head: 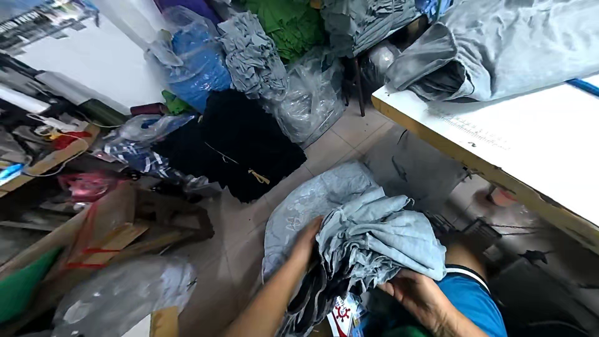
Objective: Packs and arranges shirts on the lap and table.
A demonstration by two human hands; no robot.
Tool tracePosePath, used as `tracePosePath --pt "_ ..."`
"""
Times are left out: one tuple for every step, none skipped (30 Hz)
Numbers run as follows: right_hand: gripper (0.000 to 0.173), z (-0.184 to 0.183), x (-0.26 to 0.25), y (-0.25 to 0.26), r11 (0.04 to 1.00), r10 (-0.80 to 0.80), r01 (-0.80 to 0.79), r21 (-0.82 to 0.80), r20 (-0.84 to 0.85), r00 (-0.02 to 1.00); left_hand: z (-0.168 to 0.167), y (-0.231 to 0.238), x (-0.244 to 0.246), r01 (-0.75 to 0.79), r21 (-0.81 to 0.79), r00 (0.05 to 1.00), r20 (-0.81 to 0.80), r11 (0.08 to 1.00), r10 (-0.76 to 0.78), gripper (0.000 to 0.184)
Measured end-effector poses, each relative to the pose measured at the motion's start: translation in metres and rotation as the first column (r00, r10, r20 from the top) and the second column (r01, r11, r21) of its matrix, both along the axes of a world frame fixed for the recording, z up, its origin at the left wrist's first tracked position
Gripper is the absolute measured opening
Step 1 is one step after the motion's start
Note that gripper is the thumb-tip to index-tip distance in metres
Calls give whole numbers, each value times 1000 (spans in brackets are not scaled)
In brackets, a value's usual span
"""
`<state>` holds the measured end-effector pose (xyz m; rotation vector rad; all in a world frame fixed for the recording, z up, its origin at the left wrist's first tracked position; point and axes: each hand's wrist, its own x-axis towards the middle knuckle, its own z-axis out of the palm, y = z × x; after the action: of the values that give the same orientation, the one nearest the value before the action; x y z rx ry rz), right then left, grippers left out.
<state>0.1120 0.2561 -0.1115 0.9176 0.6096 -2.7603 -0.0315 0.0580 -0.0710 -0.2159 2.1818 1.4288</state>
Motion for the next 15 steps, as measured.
tracePosePath --pt "26 -1 5 1 999 28 -27 40 -48 998 13 16 10 72 -18 996 50 997 -71 41" --pt "23 -3 10 3 996 57 -48 81 -110 992 21 33 19 189 -42 980 73 981 -186 39" --pt "19 -4 14 4 992 68 -49 114 -171 983 26 50 24 362 -91 932 50 928 -359 39" --pt "22 -4 17 6 989 73 -39 141 -241 968 30 64 27 524 -169 846 -7 835 -533 42" --pt "33 -2 20 7 986 82 -34 162 -300 950 32 73 32 635 -265 739 -64 725 -671 46" --pt "48 0 24 7 986 76 -22 165 -330 941 30 76 38 681 -348 650 -119 645 -751 50" --pt "59 0 26 4 983 68 -8 182 -324 944 27 77 47 685 -414 586 -176 599 -791 52" --pt "62 -1 26 1 979 61 -1 204 -288 956 22 77 56 667 -467 544 -228 581 -807 53" --pt "59 -2 26 -1 971 72 -12 240 -243 967 15 77 65 639 -508 520 -268 577 -811 53" --pt "51 -2 25 -3 958 88 -30 285 -192 977 9 78 74 603 -550 504 -298 577 -811 51" --pt "43 -2 23 -5 946 99 -48 321 -147 984 2 79 83 554 -596 488 -333 581 -807 47" --pt "40 -3 19 -6 937 98 -52 346 -119 988 -5 81 90 483 -641 462 -392 597 -795 42" --pt "40 -4 16 -6 930 83 -39 365 -106 991 -10 83 97 404 -672 432 -457 620 -777 37" --pt "40 -4 13 -7 922 68 -26 387 -96 993 -13 84 101 341 -686 413 -505 643 -758 34" --pt "38 -1 10 -8 910 58 -18 413 -84 995 -15 85 106 287 -684 391 -556 671 -734 33"
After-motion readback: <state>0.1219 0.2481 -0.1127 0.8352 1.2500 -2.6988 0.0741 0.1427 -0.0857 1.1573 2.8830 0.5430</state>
